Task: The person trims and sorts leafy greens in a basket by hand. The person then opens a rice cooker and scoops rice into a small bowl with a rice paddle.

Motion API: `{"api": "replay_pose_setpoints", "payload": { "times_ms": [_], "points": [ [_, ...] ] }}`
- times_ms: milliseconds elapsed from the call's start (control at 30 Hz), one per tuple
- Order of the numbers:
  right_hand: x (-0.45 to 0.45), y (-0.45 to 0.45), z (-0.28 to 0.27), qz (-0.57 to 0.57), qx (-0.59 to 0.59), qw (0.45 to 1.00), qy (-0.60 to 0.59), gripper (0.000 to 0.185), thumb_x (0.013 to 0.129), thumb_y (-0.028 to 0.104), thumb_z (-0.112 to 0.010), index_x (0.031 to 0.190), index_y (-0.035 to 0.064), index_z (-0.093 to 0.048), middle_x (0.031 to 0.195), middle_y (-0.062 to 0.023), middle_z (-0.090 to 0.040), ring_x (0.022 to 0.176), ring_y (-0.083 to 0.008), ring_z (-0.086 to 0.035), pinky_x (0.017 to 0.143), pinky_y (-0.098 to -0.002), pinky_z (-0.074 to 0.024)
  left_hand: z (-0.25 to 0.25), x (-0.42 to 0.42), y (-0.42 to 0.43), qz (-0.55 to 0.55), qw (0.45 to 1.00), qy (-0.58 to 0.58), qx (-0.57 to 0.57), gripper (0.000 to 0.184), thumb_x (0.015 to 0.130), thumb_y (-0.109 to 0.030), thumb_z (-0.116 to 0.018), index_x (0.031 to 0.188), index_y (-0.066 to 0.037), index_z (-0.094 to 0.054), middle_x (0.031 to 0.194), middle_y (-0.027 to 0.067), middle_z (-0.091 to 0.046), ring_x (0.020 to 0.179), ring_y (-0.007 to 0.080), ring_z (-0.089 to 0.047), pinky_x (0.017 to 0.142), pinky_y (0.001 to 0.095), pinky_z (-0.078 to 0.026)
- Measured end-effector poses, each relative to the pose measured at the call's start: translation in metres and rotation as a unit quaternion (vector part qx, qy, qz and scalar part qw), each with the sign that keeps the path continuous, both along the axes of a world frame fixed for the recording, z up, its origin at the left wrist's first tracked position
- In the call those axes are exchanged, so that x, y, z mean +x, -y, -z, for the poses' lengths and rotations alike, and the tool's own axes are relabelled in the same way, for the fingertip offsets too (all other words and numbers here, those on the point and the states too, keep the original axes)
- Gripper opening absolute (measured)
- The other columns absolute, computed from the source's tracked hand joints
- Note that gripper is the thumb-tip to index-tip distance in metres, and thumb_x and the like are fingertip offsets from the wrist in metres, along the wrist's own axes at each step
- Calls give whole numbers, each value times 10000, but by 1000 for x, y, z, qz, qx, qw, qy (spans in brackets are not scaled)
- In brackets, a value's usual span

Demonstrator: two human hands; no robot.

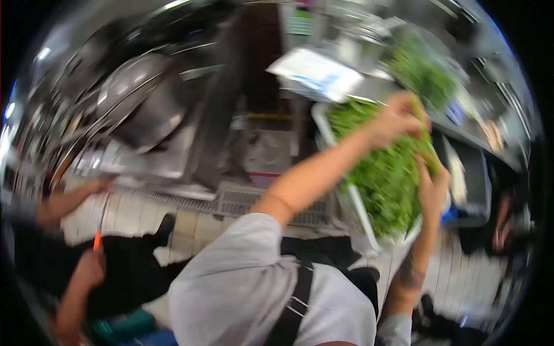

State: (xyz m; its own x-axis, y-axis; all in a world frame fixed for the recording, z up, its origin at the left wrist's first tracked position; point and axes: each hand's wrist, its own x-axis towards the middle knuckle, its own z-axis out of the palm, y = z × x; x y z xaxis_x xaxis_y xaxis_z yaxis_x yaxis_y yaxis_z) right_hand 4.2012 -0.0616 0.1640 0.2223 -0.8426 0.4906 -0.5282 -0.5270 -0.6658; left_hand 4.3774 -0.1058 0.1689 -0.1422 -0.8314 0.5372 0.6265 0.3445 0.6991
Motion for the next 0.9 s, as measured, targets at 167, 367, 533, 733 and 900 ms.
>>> {"api": "replay_pose_setpoints", "payload": {
  "times_ms": [167,367,533,733,900],
  "points": [
    [-5,-5,5,-17,-78,994,-78,155,855,12,-531,977,-49,-605,875,-159,-605,759,-259,-586,697,-336,-453,7,-5,-9,-41,998,-31,25,166,765,26,-584,888,-44,-497,843,80,-600,679,182,-624,590,326,-555],
    [0,-6,10,-1,-167,973,-156,241,709,-21,-613,950,-23,-611,905,-170,-577,813,-346,-569,715,-386,-456,21,7,-20,-13,984,-39,174,176,831,-75,-587,971,-83,-481,875,79,-576,704,224,-647,601,412,-568],
    [-13,2,22,40,-132,985,-107,202,707,56,-650,900,-1,-631,813,-172,-611,721,-343,-601,652,-386,-478,29,0,-19,-32,988,-20,149,90,871,-84,-599,947,-38,-589,897,63,-622,744,156,-618,689,336,-564],
    [-32,9,31,97,-51,993,53,159,720,132,-634,803,0,-668,686,-179,-619,573,-253,-595,565,-345,-461,48,-18,-8,49,982,-94,156,141,884,-62,-575,1001,3,-620,955,84,-626,824,170,-610,798,327,-548],
    [-70,37,52,226,23,934,275,210,792,201,-581,752,17,-673,633,-71,-607,538,-121,-536,517,-272,-425,52,-24,-5,13,990,-80,117,139,886,-66,-575,993,11,-621,942,88,-628,806,165,-615,794,323,-548]
  ]
}}
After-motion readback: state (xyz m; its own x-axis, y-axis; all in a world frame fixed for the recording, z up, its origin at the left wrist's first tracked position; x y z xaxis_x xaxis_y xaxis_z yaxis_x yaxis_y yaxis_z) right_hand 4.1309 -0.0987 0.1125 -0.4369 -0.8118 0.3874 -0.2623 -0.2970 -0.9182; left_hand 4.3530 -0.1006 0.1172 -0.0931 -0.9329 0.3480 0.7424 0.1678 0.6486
